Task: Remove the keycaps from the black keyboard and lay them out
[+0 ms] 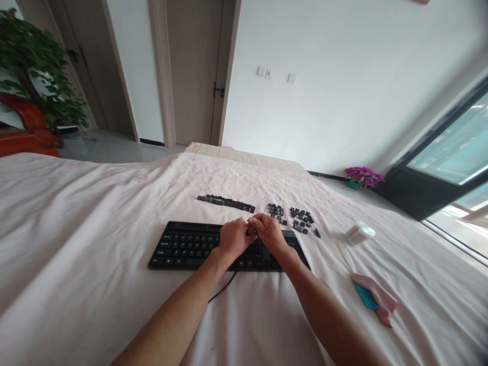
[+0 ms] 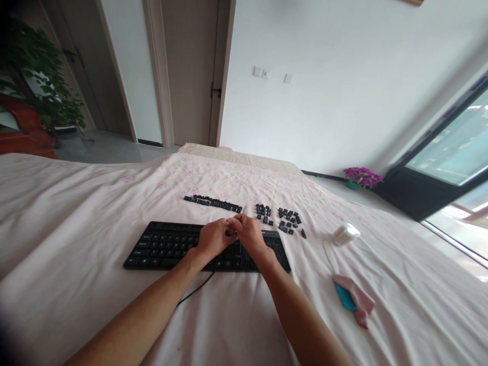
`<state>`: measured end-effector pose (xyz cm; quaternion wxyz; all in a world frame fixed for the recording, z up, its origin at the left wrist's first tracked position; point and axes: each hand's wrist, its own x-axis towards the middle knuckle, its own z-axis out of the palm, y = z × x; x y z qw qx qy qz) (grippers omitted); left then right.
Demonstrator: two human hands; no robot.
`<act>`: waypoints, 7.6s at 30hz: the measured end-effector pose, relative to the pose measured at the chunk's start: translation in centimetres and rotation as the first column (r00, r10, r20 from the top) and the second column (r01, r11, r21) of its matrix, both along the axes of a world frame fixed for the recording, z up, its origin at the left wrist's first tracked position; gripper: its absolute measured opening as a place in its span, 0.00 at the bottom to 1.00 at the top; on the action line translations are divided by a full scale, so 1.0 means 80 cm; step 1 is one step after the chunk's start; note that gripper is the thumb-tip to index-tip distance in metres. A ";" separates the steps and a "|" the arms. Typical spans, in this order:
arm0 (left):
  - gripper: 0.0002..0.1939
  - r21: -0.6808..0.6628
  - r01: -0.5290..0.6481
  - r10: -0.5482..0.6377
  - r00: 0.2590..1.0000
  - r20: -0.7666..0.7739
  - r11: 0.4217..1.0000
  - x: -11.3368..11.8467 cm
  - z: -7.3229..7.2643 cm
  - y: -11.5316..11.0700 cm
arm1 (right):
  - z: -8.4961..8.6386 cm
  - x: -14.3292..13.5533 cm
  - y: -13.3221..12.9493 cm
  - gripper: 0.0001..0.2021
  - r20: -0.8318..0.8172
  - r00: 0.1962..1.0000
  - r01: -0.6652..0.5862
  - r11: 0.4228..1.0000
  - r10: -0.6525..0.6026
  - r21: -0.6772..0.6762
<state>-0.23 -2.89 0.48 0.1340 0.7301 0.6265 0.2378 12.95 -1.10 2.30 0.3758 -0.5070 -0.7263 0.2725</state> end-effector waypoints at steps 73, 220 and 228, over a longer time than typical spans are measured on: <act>0.02 0.101 0.156 -0.179 0.942 0.283 0.983 -0.015 -0.014 0.000 | 0.036 0.021 -0.022 0.17 0.506 0.836 0.124 0.971 -0.215 0.206; 0.11 0.337 0.054 -0.103 0.986 0.131 0.940 -0.273 -0.030 -0.073 | -0.019 -0.240 -0.044 0.03 0.135 0.867 -0.480 0.732 0.480 0.482; 0.12 0.347 0.019 -0.076 0.985 0.152 0.938 -0.266 -0.030 -0.074 | -0.021 -0.236 -0.045 0.04 0.038 0.900 -0.397 0.779 0.435 0.484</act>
